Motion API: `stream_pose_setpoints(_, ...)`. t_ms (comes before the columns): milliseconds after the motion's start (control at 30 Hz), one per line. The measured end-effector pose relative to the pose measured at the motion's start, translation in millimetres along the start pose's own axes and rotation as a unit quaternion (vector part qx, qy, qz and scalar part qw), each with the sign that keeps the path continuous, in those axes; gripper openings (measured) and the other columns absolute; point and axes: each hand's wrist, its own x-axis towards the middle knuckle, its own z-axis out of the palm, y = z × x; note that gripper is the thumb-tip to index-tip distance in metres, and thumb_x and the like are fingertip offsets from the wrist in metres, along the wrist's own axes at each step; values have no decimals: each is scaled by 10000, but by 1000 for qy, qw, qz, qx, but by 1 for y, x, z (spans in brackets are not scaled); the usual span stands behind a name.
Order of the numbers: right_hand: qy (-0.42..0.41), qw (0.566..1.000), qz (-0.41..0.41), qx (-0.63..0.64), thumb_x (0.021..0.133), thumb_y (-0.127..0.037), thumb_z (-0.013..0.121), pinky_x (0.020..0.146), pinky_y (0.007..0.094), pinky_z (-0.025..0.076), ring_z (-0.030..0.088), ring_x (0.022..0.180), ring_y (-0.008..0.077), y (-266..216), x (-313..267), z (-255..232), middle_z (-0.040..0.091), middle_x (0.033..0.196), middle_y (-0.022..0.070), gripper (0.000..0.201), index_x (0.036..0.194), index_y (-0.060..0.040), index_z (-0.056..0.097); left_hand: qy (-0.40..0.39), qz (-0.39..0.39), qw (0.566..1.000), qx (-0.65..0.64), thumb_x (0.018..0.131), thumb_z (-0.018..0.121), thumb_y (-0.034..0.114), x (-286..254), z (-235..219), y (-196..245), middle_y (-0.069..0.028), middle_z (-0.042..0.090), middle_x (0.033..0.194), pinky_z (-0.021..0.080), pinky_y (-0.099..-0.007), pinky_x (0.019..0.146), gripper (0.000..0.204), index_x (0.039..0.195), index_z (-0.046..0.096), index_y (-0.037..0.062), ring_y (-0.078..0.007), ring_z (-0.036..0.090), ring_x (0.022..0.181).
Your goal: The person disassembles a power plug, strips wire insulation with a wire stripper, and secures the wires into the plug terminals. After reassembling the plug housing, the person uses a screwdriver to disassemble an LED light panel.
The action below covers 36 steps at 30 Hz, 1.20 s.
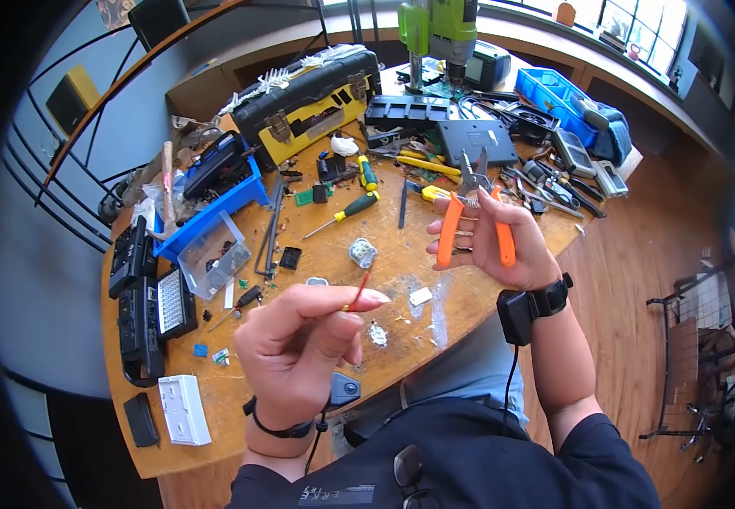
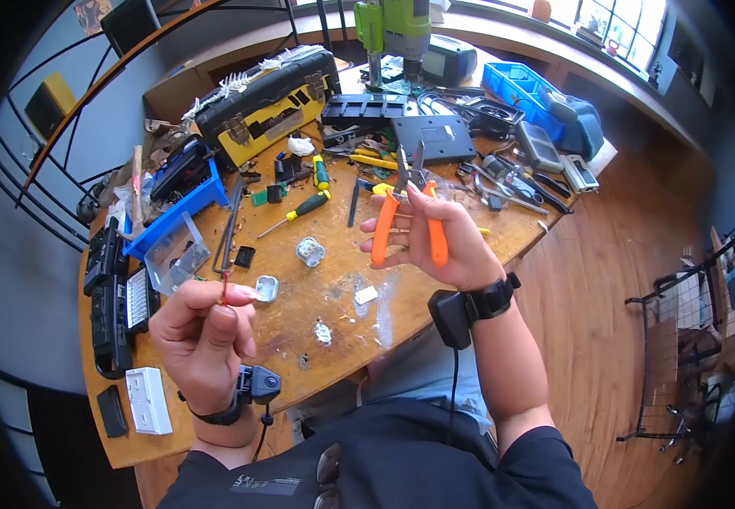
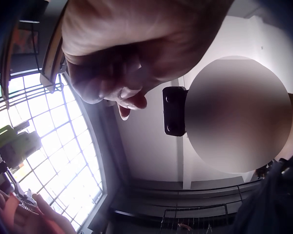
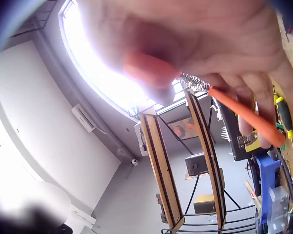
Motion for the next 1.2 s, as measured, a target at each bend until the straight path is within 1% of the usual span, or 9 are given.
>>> stream_pose_setpoints(67, -44, 999, -22, -21, 955, -301, 392, 889, 498, 439, 544, 1061, 400, -2, -2, -2, 529, 1170, 252, 464, 1276, 35, 406, 11, 8, 1000, 3, 878, 613, 149, 1, -6, 0, -118, 655, 797, 407, -182, 472, 213, 926, 624, -59, -68, 532, 523)
stream_pose_setpoints(267, -25, 997, -52, -52, 925, -185, 419, 919, 461, 428, 523, 1105, 388, -11, -9, -21, 505, 1211, 250, 468, 1328, 39, 343, 107, 24, 993, 31, 855, 649, 259, 1, -12, 6, -113, 624, 742, 373, -177, 423, 317, 835, 595, -52, -63, 487, 462)
stream_pose_setpoints(500, -35, 989, -73, -121, 879, -131, 484, 914, 429, 437, 542, 1094, 365, -20, -14, -42, 524, 1185, 261, 562, 1370, 56, 282, 132, 80, 987, 53, 867, 627, 266, 3, -20, 3, -80, 561, 692, 316, -176, 422, 324, 812, 565, -48, -56, 433, 421)
stream_pose_setpoints(633, -38, 982, -73, -172, 863, -112, 515, 935, 395, 417, 545, 1094, 327, -13, -22, -19, 542, 1172, 223, 565, 1365, 51, 312, 84, 31, 989, -117, 923, 518, 133, 17, -16, -20, -110, 590, 741, 461, -258, 545, 169, 907, 534, -35, -151, 576, 549)
stream_pose_setpoints(700, -50, 974, -54, -214, 860, -97, 519, 948, 370, 400, 549, 1090, 294, -5, -20, -4, 555, 1162, 190, 568, 1369, 47, 311, -31, 39, 992, -117, 931, 489, 79, 30, -10, -45, -139, 615, 817, 491, -266, 611, 113, 952, 542, -19, -181, 623, 704)
stream_pose_setpoints(833, -27, 960, 3, -280, 865, -126, 553, 928, 328, 402, 543, 1092, 222, 14, -16, 18, 578, 1139, 135, 554, 1366, -6, 350, -129, -68, 970, -193, 939, 479, 81, 37, 10, -74, -198, 600, 1079, 485, -238, 663, 119, 981, 563, 8, -161, 602, 899)
stream_pose_setpoints(867, -18, 958, 22, -287, 867, -141, 561, 917, 301, 399, 540, 1059, 175, 17, -16, 23, 586, 1120, 102, 500, 1328, -18, 410, -130, -100, 971, -174, 941, 497, 195, 37, 14, -77, -221, 538, 1213, 504, -274, 696, 197, 926, 573, 13, -171, 597, 789)
stream_pose_setpoints(1000, -11, 935, 47, -352, 862, -151, 566, 878, 271, 395, 530, 962, 129, 31, -11, 19, 590, 1070, 64, 396, 1226, -7, 503, -130, -136, 973, -133, 924, 532, 195, 35, 18, -83, -197, 482, 1290, 481, -241, 715, 204, 895, 607, 7, -95, 575, 787)
stream_pose_setpoints(1200, -11, 934, 63, -351, 870, -178, 561, 888, 285, 388, 528, 973, 140, 38, -14, 23, 598, 1036, 67, 350, 1180, -20, 529, -142, -129, 976, -101, 917, 547, 160, 35, 16, -91, -200, 415, 1354, 471, -214, 636, 169, 896, 634, 16, -91, 589, 847)
